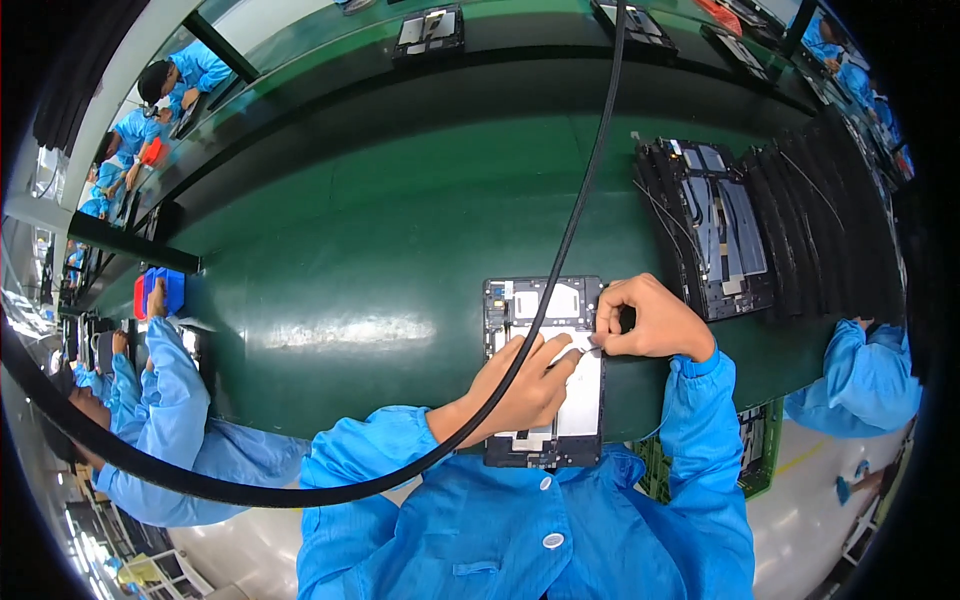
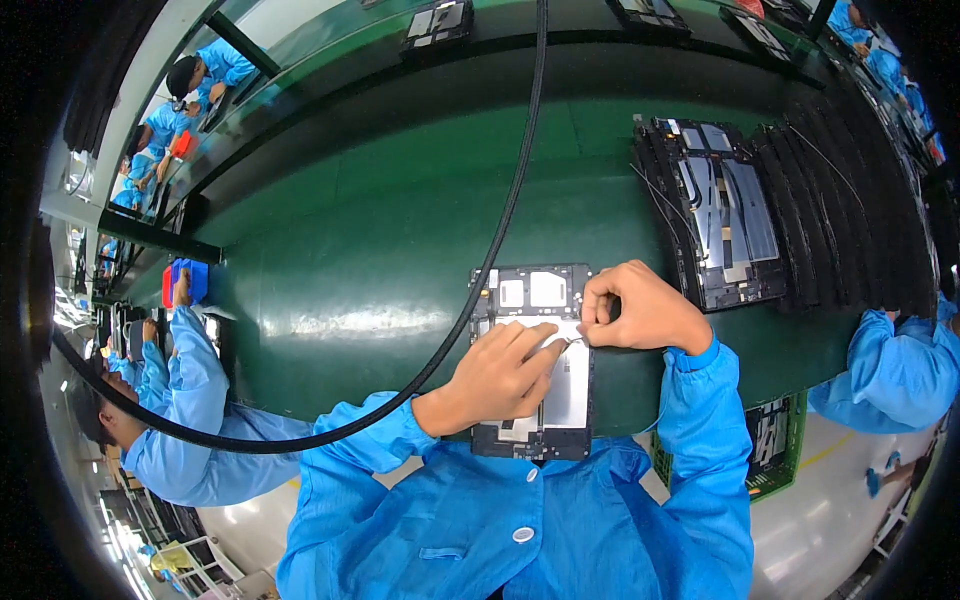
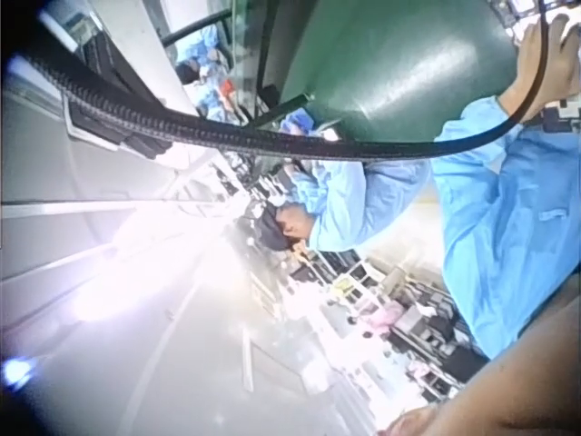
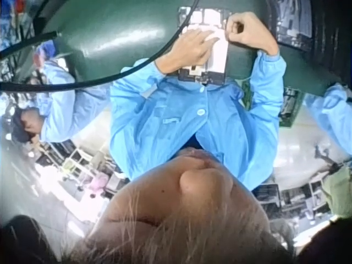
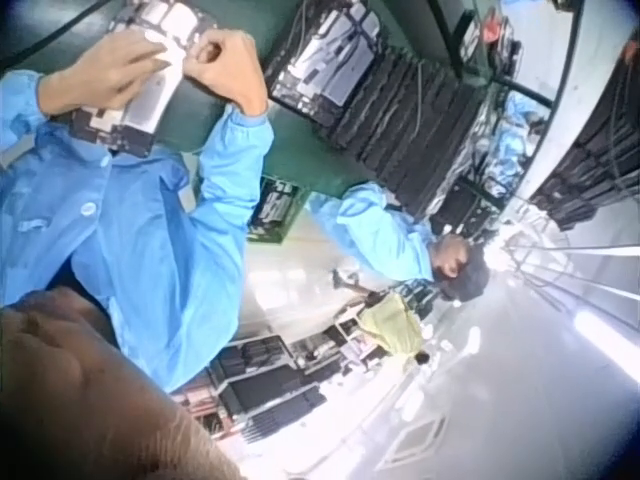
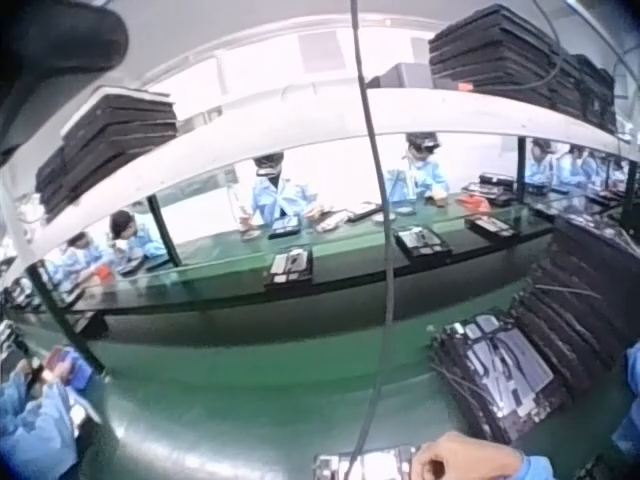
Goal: The person assembles tablet computers along a conveyor line, connecting ribbon cables, pressing internal components and adhesive strips into tablet casings, placing completed frames onto the conveyor, and picking up new frames from a stack.
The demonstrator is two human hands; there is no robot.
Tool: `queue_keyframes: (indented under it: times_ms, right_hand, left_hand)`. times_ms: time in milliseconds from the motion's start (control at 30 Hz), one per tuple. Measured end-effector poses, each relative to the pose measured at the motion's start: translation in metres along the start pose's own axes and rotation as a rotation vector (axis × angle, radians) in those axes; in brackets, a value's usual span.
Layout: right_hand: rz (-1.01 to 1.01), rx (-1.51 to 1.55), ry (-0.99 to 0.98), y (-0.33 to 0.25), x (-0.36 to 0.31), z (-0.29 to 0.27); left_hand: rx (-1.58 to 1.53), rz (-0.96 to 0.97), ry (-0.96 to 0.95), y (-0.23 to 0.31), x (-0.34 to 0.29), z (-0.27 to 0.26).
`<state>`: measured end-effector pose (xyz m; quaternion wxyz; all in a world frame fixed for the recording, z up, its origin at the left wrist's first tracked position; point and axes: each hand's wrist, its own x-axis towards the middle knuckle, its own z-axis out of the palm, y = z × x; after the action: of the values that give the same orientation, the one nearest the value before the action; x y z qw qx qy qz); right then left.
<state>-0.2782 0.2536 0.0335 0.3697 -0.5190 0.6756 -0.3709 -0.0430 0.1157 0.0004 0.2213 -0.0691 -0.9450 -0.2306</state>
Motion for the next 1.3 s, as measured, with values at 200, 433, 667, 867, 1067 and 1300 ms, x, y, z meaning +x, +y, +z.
queue_keyframes:
  times_ms: [200,433,667,867,1067,1300]
  right_hand:
    - [0.02,-0.004,0.007,-0.002,0.0,0.0]
    - [0.054,-0.011,0.059,0.001,0.001,0.001]
    - [0.131,0.01,0.041,-0.004,0.001,-0.001]
    - [0.173,0.018,0.011,-0.005,0.001,-0.003]
    - [0.186,0.031,-0.003,-0.005,0.001,-0.003]
    - [0.143,0.051,0.029,-0.001,0.003,-0.001]
  left_hand:
    - [0.06,0.023,0.01,0.001,0.0,0.0]
    - [0.051,0.015,-0.011,0.0,0.004,-0.001]
    - [0.016,0.004,-0.037,-0.001,0.004,0.001]
    - [-0.026,-0.003,-0.06,-0.003,0.009,0.0]
    - [-0.056,0.012,-0.097,-0.005,0.012,-0.001]
    - [-0.031,0.04,-0.125,-0.004,0.017,0.001]
